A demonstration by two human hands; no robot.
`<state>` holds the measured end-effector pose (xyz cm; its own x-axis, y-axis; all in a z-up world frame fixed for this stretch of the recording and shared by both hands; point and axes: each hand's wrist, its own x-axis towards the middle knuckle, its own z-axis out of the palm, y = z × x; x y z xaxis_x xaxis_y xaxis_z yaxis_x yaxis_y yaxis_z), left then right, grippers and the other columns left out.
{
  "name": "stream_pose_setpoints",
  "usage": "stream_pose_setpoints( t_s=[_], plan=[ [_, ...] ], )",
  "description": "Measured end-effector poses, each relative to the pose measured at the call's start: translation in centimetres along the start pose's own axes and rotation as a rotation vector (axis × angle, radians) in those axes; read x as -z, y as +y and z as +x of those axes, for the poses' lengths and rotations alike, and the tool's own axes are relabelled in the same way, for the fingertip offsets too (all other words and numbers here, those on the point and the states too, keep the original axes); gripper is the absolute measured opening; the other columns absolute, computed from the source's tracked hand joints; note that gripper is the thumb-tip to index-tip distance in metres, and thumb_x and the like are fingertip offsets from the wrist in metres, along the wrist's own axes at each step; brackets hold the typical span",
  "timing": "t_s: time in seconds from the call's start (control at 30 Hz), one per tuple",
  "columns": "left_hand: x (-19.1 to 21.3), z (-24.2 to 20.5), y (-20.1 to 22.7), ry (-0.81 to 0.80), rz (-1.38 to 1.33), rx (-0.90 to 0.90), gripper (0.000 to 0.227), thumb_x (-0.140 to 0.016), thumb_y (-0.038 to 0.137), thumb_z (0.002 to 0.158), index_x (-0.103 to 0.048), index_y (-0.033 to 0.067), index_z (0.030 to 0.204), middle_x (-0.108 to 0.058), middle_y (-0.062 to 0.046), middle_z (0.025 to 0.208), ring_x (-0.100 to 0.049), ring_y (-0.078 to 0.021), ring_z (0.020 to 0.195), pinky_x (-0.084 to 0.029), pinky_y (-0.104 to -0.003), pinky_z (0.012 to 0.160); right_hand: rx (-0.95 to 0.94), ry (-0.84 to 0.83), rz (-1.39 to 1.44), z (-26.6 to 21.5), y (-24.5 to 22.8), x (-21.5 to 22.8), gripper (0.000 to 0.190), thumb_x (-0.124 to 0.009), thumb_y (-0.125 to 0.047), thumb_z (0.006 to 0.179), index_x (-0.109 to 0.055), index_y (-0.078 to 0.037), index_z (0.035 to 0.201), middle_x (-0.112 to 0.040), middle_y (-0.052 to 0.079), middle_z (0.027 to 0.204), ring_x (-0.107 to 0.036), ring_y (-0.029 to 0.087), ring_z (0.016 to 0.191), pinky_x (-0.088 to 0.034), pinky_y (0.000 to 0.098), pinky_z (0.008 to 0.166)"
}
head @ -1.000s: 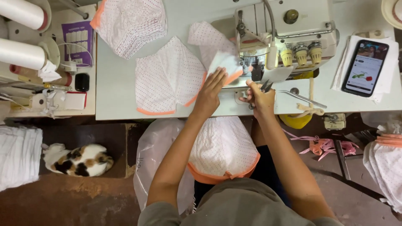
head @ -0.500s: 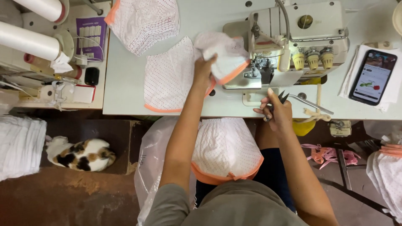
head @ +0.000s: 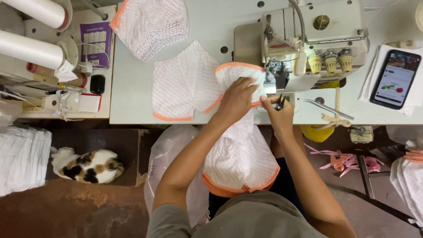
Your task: Sewing together pieces of fabric to assemble baby shorts using an overlock machine and trimming excess threads.
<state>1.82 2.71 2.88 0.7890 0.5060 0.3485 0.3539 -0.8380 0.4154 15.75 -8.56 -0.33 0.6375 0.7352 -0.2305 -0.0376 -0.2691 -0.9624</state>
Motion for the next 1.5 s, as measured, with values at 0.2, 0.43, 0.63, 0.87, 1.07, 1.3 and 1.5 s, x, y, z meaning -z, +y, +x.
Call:
stream_pose_setpoints(
  t_s=[0.2, 0.43, 0.63, 0.87, 1.07, 1.3, 1.5],
  plan=[
    [-2.6, 0.7, -0.4, 0.046, 0.18, 0.055, 0.046, -0.046, 0.015, 0.102, -0.052, 0.0087, 0.147, -0.049, -0.014, 0.154, -0.043, -0.0311, 0.147, -0.034, -0.05, 0.12, -0.023, -0.01, 0.147, -1.1, 1.5, -0.4, 0.027, -0.088, -0.026, 0.087, -0.071, -0.005, 0.091, -0.062, 0.006, 0.072, -0.039, 0.006, 0.05, -0.04, 0.0232, 0.045],
    [-3.4, 2.8, 2.1, -0.065, 0.201, 0.223, 0.052, -0.039, 0.03, 0.108, -0.043, 0.0019, 0.151, -0.029, -0.019, 0.167, -0.02, -0.0286, 0.159, -0.013, -0.061, 0.126, -0.043, 0.156, 0.398, 1.6, 4.1, 1.7, 0.013, -0.074, -0.014, 0.093, -0.063, -0.006, 0.093, -0.051, 0.001, 0.06, -0.044, 0.006, 0.035, -0.032, 0.018, 0.035],
    [-3.3, 3.6, 0.1, -0.138, 0.203, 0.182, 0.051, -0.037, 0.033, 0.107, -0.047, 0.0011, 0.146, -0.027, -0.02, 0.167, -0.015, -0.0276, 0.159, -0.007, -0.061, 0.126, 0.012, 0.245, 0.404, -2.2, 1.3, 0.5, 0.017, -0.074, -0.015, 0.093, -0.064, -0.008, 0.105, -0.055, -0.002, 0.073, -0.05, 0.001, 0.059, -0.041, 0.0141, 0.051],
    [-0.1, 8.0, -4.0, -0.259, 0.189, 0.083, 0.044, -0.039, 0.01, 0.107, -0.034, -0.001, 0.149, -0.022, -0.016, 0.167, -0.016, -0.0266, 0.157, -0.009, -0.053, 0.131, 0.481, -0.188, -0.205, 0.6, -4.4, -4.6, 0.007, -0.046, -0.003, 0.098, -0.048, -0.01, 0.098, -0.061, 0.007, 0.074, -0.057, 0.027, 0.061, -0.039, 0.0395, 0.055],
    [1.5, 4.0, -2.8, -0.206, 0.182, 0.248, 0.06, -0.036, 0.016, 0.107, -0.019, 0.0093, 0.164, -0.016, -0.01, 0.172, -0.012, -0.0255, 0.161, -0.005, -0.059, 0.128, 0.344, -0.232, -0.428, -2.2, -3.2, -1.6, 0.012, -0.051, -0.009, 0.092, -0.055, -0.011, 0.104, -0.065, 0.018, 0.077, -0.061, 0.048, 0.073, -0.043, 0.0542, 0.066],
    [2.4, -0.3, -1.4, -0.228, 0.089, 0.345, 0.075, -0.053, 0.032, 0.1, -0.023, 0.0064, 0.164, -0.012, -0.022, 0.171, -0.005, -0.0363, 0.16, 0.001, -0.08, 0.115, 0.34, -0.477, -0.698, -5.7, -6.0, 3.8, 0.036, -0.064, -0.037, 0.096, -0.065, -0.019, 0.127, -0.075, 0.019, 0.106, -0.07, 0.049, 0.097, -0.054, 0.0618, 0.081],
    [1.3, -0.1, -4.2, -0.079, 0.013, 0.528, 0.041, -0.064, 0.033, 0.093, -0.065, 0.0138, 0.129, -0.058, -0.002, 0.11, -0.053, -0.0273, 0.119, -0.021, -0.079, 0.11, 0.948, -0.05, -1.157, 3.0, -5.5, 3.8, 0.031, -0.078, -0.037, 0.081, -0.075, -0.037, 0.111, -0.054, -0.004, 0.081, -0.064, 0.024, 0.072, -0.054, 0.0382, 0.063]
  ],
)
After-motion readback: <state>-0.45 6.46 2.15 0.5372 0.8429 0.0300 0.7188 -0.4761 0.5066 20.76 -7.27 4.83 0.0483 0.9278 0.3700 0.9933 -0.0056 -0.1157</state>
